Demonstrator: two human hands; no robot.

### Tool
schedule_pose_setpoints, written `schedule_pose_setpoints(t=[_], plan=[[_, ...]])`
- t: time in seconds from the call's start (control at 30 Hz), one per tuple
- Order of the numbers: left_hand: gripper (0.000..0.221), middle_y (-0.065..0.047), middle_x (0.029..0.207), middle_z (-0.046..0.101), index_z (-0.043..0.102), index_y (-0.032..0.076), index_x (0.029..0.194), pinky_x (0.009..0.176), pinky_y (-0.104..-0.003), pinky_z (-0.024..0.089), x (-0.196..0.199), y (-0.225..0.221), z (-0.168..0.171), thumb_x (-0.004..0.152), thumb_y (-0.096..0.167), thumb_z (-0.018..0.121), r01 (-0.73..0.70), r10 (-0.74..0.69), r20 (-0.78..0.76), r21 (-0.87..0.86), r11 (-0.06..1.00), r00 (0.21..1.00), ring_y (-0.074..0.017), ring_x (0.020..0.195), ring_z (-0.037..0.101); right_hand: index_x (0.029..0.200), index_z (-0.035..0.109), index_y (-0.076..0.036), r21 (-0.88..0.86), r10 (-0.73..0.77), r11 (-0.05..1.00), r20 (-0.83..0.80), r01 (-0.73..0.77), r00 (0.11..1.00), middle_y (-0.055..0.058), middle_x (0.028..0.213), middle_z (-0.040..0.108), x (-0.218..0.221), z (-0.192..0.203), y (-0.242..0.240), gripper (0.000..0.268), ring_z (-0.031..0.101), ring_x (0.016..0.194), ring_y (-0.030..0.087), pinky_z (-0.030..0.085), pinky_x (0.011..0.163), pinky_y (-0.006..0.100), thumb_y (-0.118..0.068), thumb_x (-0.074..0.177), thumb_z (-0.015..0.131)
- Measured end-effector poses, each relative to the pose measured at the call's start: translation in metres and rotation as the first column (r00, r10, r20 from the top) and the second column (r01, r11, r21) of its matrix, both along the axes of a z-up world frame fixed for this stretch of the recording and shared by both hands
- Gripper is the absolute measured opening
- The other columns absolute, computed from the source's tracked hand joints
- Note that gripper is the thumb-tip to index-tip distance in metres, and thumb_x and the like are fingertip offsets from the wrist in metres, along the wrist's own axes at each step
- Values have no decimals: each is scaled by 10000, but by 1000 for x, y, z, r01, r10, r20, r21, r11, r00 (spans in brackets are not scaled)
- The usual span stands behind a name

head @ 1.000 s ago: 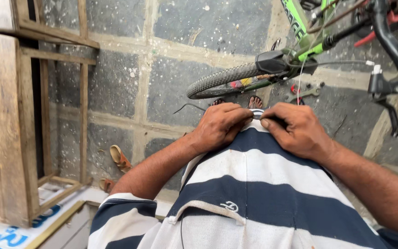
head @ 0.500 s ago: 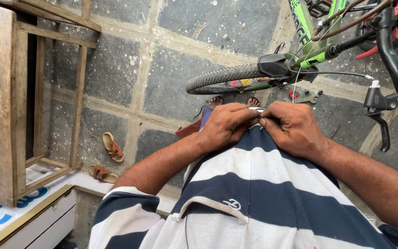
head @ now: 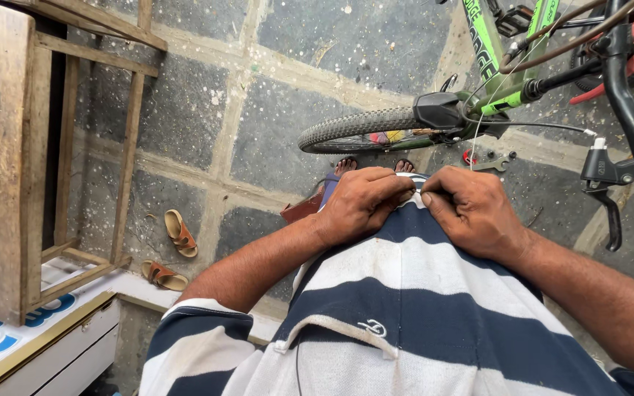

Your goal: The person trims and adjusts a bicycle brake or gear cable using pliers, then feeds the cable through the housing on the bicycle frame and pulls it tight by hand.

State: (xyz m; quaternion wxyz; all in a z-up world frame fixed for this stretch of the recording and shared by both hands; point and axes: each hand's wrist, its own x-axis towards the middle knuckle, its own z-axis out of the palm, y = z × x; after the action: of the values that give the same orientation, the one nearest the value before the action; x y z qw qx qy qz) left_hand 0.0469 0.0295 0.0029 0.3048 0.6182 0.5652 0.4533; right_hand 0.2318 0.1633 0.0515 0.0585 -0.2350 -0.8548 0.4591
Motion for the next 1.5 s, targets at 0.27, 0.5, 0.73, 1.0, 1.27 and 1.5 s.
schedule_pose_setpoints(t=[0.27, 0.5, 0.73, 1.0, 1.27, 1.5], plan=[[224, -139, 946, 666, 673, 47, 1147, 755, -448, 540, 3, -1, -4, 937, 95, 735, 17, -16, -14, 26, 1000, 1000, -352, 879, 675, 932, 681, 2, 55, -10, 998, 3, 10, 1000, 131, 769, 683, -2, -4, -4, 93, 682, 652, 235, 528, 604, 366, -82, 893, 696], [203, -121, 962, 688, 679, 56, 1152, 780, -425, 556, -10, 4, 0, 960, 117, 703, 39, -39, -10, -1, 999, 999, -333, 908, 697, 1031, 733, -11, -46, -13, 999, 74, 16, 997, 133, 850, 743, 2, 2, 4, 176, 731, 711, 223, 564, 655, 352, -131, 905, 709], [223, -107, 975, 739, 711, 44, 1143, 787, -370, 572, -19, 14, 7, 1006, 214, 669, 38, 1, 208, -181, 983, 978, -258, 880, 734, 1079, 750, -30, -76, -137, 987, 59, 142, 989, 99, 927, 769, 7, 1, 10, 178, 728, 796, 188, 563, 706, 326, -131, 936, 716], [235, -102, 936, 755, 705, 44, 1168, 759, -345, 581, -23, 18, 12, 1030, 215, 621, 118, -26, 328, -264, 957, 944, -238, 829, 737, 1099, 730, -29, 236, -48, 969, -136, 80, 989, 166, 1074, 725, -3, 28, 12, 205, 705, 1002, 264, 557, 852, 366, -102, 911, 768], [198, -116, 782, 715, 734, 19, 1074, 630, -349, 539, -18, 4, 19, 970, 174, 667, -67, 127, 176, -314, 947, 976, -208, 673, 659, 1167, 688, -67, 304, -539, 784, -101, 542, 836, 88, 1064, 722, 100, 63, 145, 224, 701, 978, 194, 573, 895, 344, -187, 989, 751], [204, -62, 819, 737, 728, -9, 1056, 643, -292, 545, -11, -9, 12, 968, 171, 690, -168, 215, 172, -252, 953, 962, -129, 723, 682, 1233, 696, -53, 277, -459, 883, 348, 378, 817, 137, 1102, 745, 155, -93, 234, 386, 695, 997, 230, 531, 908, 394, -276, 924, 754]])
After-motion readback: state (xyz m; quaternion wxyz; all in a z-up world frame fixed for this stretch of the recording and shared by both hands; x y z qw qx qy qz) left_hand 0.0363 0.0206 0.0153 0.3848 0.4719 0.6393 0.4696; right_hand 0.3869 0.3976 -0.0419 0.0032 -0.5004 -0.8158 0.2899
